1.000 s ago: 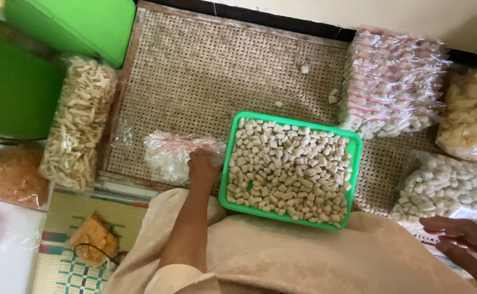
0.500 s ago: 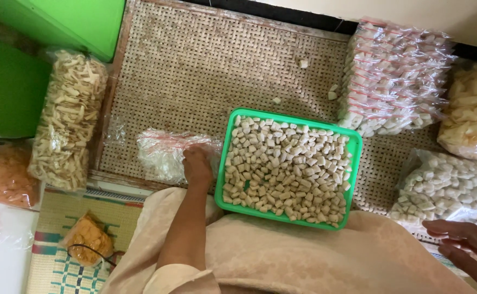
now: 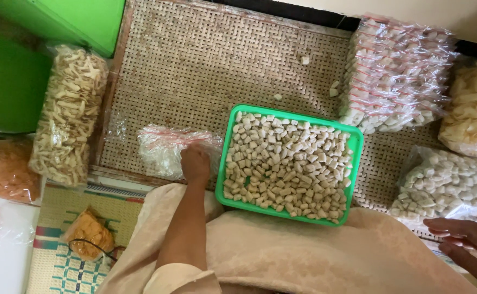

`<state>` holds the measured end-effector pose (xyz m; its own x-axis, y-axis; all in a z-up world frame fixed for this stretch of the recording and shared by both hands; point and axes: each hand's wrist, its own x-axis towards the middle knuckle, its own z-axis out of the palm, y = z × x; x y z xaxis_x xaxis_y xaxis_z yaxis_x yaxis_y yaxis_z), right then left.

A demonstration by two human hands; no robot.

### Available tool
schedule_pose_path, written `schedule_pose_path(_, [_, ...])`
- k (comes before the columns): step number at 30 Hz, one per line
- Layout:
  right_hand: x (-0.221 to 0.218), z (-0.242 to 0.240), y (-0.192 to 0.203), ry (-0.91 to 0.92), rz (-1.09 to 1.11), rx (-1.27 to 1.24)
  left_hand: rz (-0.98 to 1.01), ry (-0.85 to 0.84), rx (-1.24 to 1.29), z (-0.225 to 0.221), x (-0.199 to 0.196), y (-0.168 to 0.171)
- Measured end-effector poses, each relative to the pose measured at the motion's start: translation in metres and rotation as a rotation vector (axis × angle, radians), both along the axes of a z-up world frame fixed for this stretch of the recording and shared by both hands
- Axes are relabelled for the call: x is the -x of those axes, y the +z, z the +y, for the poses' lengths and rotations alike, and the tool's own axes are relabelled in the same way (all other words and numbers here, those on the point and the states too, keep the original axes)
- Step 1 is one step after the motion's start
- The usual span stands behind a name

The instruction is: The person scoops small white food pieces from a green basket into small plastic bags, seals them, and places them on a mat. The person repeats this process throughout the clip.

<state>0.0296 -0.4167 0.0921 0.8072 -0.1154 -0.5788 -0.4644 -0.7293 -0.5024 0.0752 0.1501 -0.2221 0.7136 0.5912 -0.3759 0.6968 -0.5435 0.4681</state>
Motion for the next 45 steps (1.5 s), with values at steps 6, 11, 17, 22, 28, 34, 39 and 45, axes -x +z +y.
schedule_pose_path(6, [0.001, 0.003, 0.006, 0.121, -0.084, -0.008, -0.027, 0.655, 0.187, 0.027, -0.002, 0.035])
schedule_pose_path(11, [-0.006, 0.015, 0.018, 0.230, -0.152, -0.069, -0.346, 0.513, 0.072, 0.049, 0.000, 0.062])
schedule_pose_path(17, [-0.011, 0.091, 0.057, 0.079, -0.201, -0.316, -0.634, 0.035, 0.306, -0.009, -0.047, 0.178])
schedule_pose_path(22, [-0.014, 0.142, 0.089, 0.087, -0.263, -0.540, -0.888, -0.469, 0.261, -0.092, -0.046, 0.275])
schedule_pose_path(28, [-0.013, 0.179, 0.093, 0.042, -0.273, -0.972, -1.182, -1.091, -0.275, -0.162, -0.003, 0.338])
schedule_pose_path(34, [-0.015, 0.195, 0.075, 0.043, -0.425, -1.023, -1.159, -1.251, -0.667, -0.179, 0.024, 0.341])
schedule_pose_path(39, [-0.031, 0.179, 0.054, 0.410, -0.640, -0.523, -0.891, -1.126, 0.033, -0.161, 0.040, 0.375])
schedule_pose_path(45, [-0.005, 0.209, 0.075, 0.570, -0.727, -0.476, -0.408, -0.940, 0.667, -0.162, 0.034, 0.346])
